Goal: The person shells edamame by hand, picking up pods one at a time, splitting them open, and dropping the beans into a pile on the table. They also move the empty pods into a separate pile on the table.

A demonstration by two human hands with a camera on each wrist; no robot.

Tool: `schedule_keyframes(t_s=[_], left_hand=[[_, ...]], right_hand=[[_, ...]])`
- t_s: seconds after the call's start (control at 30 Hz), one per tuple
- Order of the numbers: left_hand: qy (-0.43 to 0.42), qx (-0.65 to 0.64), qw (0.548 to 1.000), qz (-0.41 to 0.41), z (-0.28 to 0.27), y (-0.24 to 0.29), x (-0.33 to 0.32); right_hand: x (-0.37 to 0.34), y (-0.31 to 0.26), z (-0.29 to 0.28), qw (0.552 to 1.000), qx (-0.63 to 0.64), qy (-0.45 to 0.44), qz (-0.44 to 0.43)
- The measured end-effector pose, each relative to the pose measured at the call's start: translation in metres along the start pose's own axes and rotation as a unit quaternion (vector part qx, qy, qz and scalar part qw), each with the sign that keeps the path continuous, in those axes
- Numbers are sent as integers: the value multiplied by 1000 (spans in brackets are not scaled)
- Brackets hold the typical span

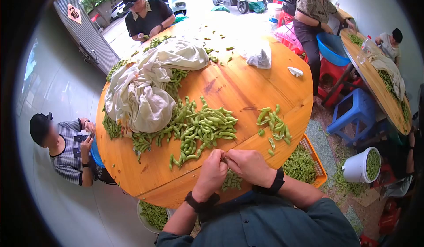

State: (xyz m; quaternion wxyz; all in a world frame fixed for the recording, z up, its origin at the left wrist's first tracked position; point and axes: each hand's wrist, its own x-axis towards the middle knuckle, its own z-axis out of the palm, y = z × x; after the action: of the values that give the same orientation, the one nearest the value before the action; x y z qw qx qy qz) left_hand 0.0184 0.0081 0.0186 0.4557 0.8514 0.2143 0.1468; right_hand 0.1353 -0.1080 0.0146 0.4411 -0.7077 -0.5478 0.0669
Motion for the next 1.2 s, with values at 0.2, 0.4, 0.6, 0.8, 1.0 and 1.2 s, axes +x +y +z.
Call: schedule_keyframes(t_s=[0.2,0.4,0.6,0.8,1.0,1.2], left_hand=[[54,106,990,79,3,-10,-1],[-26,-228,959,-169,-8,3,-1],[-56,-240,950,-194,-6,6,1],[-62,-271,942,-186,-4,-1,1],[70,20,997,32,6,-11,1],[53,-131,985,-102,-4,-14,-7]], right_hand=[[0,5,-2,999,-49,13,-14],[2,10,-6,998,-57,31,10],[0,6,-6,998,-68,10,-6],[-1,-1,-11,998,-53,-3,-25],[-1,3,-11,997,-67,13,-26],[1,22,-29,992,-111,42,44]])
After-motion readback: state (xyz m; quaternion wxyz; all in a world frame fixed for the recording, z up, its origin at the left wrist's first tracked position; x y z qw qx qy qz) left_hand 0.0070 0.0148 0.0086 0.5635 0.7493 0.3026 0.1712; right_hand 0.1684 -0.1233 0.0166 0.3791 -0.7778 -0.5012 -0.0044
